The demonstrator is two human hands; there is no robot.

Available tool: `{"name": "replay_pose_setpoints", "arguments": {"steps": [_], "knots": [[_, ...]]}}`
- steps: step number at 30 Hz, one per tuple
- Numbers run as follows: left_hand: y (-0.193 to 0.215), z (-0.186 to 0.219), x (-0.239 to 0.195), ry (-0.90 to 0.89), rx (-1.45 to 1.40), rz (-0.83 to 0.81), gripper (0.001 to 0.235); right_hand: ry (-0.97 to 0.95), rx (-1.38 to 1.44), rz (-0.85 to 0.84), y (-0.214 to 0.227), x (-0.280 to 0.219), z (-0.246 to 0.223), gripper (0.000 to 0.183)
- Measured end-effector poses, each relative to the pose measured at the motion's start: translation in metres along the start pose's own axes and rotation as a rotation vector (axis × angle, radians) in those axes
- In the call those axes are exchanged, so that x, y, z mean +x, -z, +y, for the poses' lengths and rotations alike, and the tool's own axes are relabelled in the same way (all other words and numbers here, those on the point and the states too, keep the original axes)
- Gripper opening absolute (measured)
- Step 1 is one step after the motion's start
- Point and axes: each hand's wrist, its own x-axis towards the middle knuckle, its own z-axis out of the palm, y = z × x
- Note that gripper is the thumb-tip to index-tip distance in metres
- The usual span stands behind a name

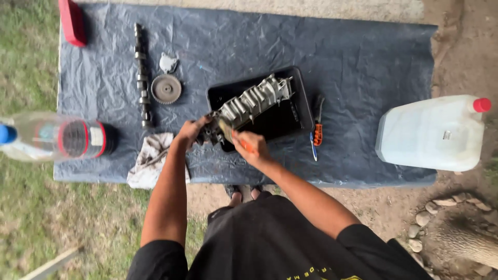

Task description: The person scrubs a metal engine cylinder head with an orange brush over a black tray. They rotate the part to clean different sides and then use a smaller brush to clean the internal channels.

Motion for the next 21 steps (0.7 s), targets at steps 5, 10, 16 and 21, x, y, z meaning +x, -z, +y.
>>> {"name": "replay_pose_setpoints", "arguments": {"steps": [5, 10, 16, 21], "knots": [[-0.003, 0.005, -0.007, 0.007, -0.027, 0.006, 0.074, 0.004, -0.12, 0.089, 0.022, -0.016, 0.032, 0.011], [-0.003, 0.001, -0.001, 0.02, -0.001, -0.006, 0.073, -0.036, 0.037, 0.192, 0.015, 0.012, -0.02, 0.007], [0.0, -0.025, 0.017, -0.002, 0.02, 0.018, 0.068, -0.042, -0.076, 0.172, 0.003, -0.006, 0.005, 0.01], [-0.002, 0.001, -0.003, 0.015, -0.021, 0.012, 0.071, -0.007, -0.032, 0.147, -0.013, -0.01, 0.034, 0.01]]}}
